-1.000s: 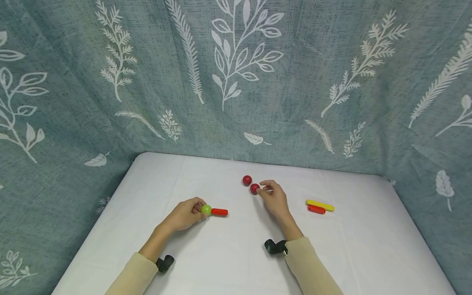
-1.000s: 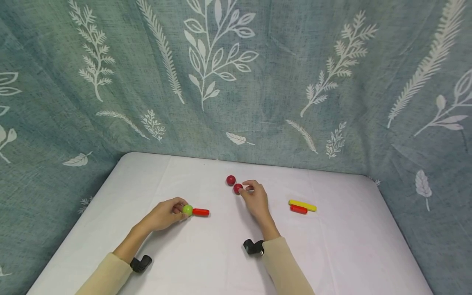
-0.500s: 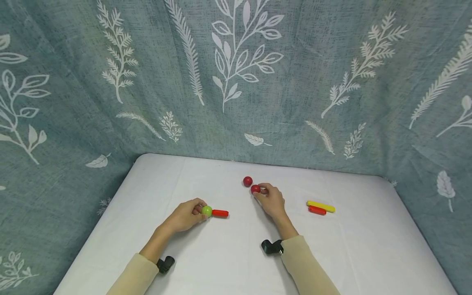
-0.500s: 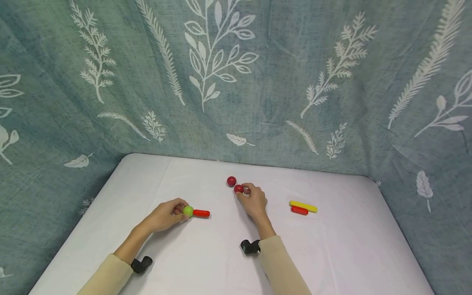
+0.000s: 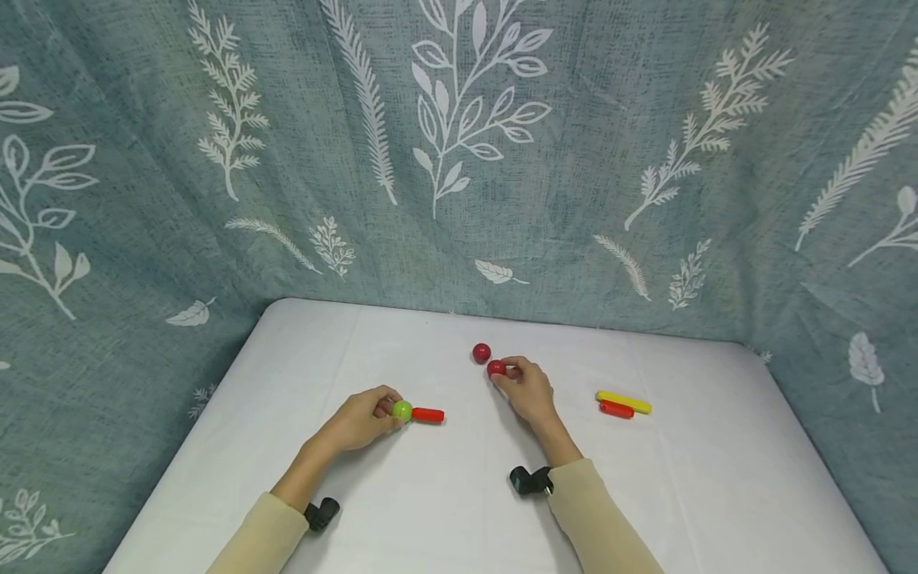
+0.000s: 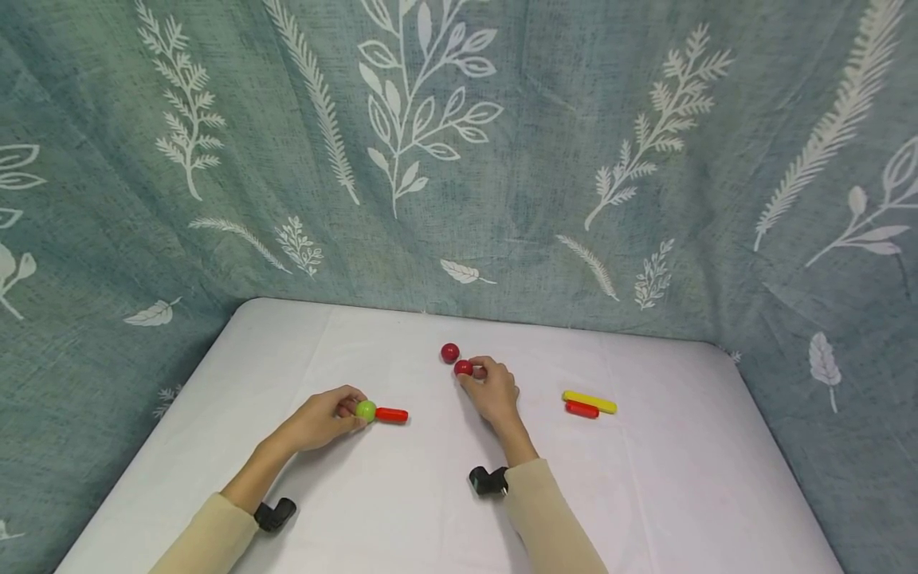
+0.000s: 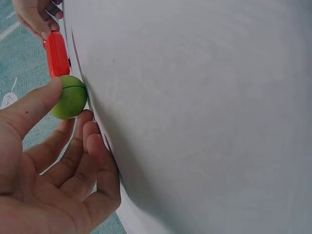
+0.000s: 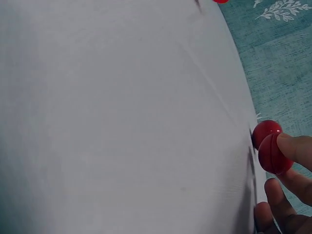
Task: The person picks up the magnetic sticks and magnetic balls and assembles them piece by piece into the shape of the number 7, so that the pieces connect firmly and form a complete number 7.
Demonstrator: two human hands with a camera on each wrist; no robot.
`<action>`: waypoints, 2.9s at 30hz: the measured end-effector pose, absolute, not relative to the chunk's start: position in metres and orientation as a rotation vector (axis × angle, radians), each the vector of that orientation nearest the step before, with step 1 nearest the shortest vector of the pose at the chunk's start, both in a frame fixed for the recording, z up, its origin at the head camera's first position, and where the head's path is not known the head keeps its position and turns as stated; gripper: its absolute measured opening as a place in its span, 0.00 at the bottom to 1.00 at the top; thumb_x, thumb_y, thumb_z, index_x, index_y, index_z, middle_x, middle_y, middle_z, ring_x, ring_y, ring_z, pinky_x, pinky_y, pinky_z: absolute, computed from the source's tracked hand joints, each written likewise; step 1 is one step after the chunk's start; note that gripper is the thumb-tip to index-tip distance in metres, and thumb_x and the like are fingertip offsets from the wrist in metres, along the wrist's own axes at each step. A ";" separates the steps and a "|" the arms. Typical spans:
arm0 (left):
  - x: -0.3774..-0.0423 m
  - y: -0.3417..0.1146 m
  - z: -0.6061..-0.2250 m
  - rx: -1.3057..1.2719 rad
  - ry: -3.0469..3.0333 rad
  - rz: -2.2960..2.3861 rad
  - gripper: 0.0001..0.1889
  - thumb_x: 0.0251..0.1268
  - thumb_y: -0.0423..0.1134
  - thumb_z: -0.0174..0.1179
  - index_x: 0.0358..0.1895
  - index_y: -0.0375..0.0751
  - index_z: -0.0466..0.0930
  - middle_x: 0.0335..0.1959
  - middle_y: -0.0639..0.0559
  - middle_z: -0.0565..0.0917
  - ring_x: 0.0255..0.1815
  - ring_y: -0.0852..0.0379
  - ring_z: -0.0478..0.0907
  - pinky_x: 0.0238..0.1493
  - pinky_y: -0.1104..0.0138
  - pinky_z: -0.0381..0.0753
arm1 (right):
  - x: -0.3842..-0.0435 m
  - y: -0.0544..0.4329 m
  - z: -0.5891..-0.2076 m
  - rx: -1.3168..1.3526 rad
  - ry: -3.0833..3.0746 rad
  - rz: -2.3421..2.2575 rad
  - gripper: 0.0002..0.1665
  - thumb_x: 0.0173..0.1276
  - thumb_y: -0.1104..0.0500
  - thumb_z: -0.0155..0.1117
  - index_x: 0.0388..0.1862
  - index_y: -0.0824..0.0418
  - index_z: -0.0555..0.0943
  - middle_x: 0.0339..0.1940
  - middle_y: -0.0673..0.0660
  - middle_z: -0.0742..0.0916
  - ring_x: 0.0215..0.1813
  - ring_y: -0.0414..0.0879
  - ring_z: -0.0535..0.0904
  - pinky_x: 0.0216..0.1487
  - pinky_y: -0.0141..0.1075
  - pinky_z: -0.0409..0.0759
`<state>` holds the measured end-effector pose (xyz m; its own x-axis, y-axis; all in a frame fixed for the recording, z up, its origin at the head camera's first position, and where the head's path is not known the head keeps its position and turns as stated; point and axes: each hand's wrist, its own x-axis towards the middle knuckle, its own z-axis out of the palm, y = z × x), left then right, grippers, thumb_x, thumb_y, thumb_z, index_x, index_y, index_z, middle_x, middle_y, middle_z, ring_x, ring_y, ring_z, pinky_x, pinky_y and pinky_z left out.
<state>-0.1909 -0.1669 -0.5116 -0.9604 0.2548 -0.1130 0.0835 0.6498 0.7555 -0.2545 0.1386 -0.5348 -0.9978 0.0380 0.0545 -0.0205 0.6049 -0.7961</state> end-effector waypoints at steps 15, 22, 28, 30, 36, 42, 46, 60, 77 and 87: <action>-0.190 -0.167 -0.508 0.288 2.640 1.213 0.14 0.63 0.34 0.69 0.50 0.42 0.81 0.37 0.53 0.79 0.37 0.56 0.74 0.40 0.61 0.76 | -0.222 0.138 -0.509 0.078 -2.785 1.459 0.20 0.65 0.54 0.73 0.54 0.53 0.83 0.42 0.54 0.82 0.41 0.49 0.75 0.39 0.40 0.73; -0.191 -0.167 -0.508 0.282 2.657 1.194 0.15 0.62 0.35 0.70 0.51 0.41 0.81 0.37 0.54 0.79 0.38 0.56 0.75 0.42 0.61 0.77 | -0.209 0.133 -0.508 0.160 -2.781 1.488 0.19 0.64 0.56 0.74 0.54 0.54 0.83 0.39 0.52 0.82 0.39 0.47 0.74 0.37 0.40 0.74; -0.191 -0.168 -0.508 0.292 2.659 1.187 0.14 0.63 0.35 0.70 0.51 0.41 0.81 0.37 0.54 0.79 0.38 0.57 0.74 0.42 0.61 0.76 | -0.200 0.127 -0.512 0.228 -2.781 1.500 0.18 0.63 0.56 0.74 0.52 0.54 0.84 0.38 0.51 0.82 0.38 0.47 0.74 0.37 0.40 0.74; -0.191 -0.167 -0.507 0.298 2.654 1.192 0.14 0.63 0.35 0.70 0.51 0.41 0.81 0.37 0.54 0.79 0.38 0.56 0.74 0.42 0.61 0.76 | -0.198 0.125 -0.514 0.240 -2.788 1.506 0.17 0.63 0.56 0.75 0.51 0.54 0.84 0.38 0.51 0.81 0.38 0.47 0.74 0.37 0.40 0.73; -0.191 -0.168 -0.509 0.308 2.648 1.192 0.14 0.63 0.35 0.70 0.50 0.42 0.81 0.37 0.54 0.79 0.37 0.57 0.74 0.40 0.62 0.76 | -0.194 0.117 -0.520 0.315 -2.831 1.504 0.17 0.63 0.56 0.75 0.50 0.55 0.84 0.37 0.52 0.81 0.37 0.47 0.72 0.34 0.39 0.73; -0.191 -0.169 -0.508 0.306 2.645 1.196 0.13 0.63 0.35 0.70 0.50 0.42 0.81 0.36 0.54 0.79 0.37 0.57 0.74 0.40 0.62 0.75 | -0.194 0.113 -0.527 0.367 -2.872 1.453 0.16 0.63 0.56 0.75 0.49 0.54 0.84 0.37 0.53 0.81 0.39 0.48 0.72 0.36 0.41 0.72; -0.191 -0.169 -0.507 0.306 2.642 1.204 0.14 0.63 0.35 0.70 0.50 0.42 0.81 0.36 0.54 0.79 0.37 0.57 0.74 0.40 0.62 0.76 | -0.193 0.111 -0.527 0.397 -2.894 1.398 0.15 0.62 0.56 0.74 0.48 0.53 0.85 0.38 0.53 0.82 0.41 0.49 0.73 0.38 0.42 0.72; -0.192 -0.168 -0.510 0.310 2.657 1.183 0.14 0.63 0.36 0.70 0.51 0.42 0.81 0.37 0.54 0.80 0.37 0.57 0.75 0.40 0.62 0.76 | -0.191 0.103 -0.528 0.448 -2.916 1.268 0.15 0.61 0.50 0.75 0.47 0.47 0.87 0.39 0.52 0.83 0.46 0.50 0.74 0.43 0.50 0.64; -0.191 -0.166 -0.508 0.274 2.651 1.194 0.15 0.62 0.36 0.70 0.51 0.43 0.81 0.37 0.54 0.80 0.36 0.57 0.75 0.39 0.62 0.76 | -0.191 0.102 -0.529 0.454 -2.922 1.251 0.16 0.61 0.49 0.75 0.48 0.47 0.87 0.39 0.51 0.83 0.46 0.50 0.73 0.42 0.49 0.63; -0.191 -0.166 -0.508 0.255 2.647 1.199 0.14 0.62 0.35 0.70 0.50 0.43 0.81 0.37 0.54 0.79 0.37 0.57 0.74 0.40 0.61 0.76 | -0.192 0.109 -0.526 0.439 -2.923 1.350 0.17 0.63 0.53 0.73 0.51 0.51 0.86 0.41 0.52 0.82 0.44 0.48 0.73 0.44 0.46 0.69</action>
<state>-0.1915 -0.1662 -0.5077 -0.9599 0.2481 -0.1309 0.0653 0.6515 0.7558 -0.1919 0.1088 -0.5257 -0.9579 -0.2868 0.0153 -0.1975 0.6193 -0.7599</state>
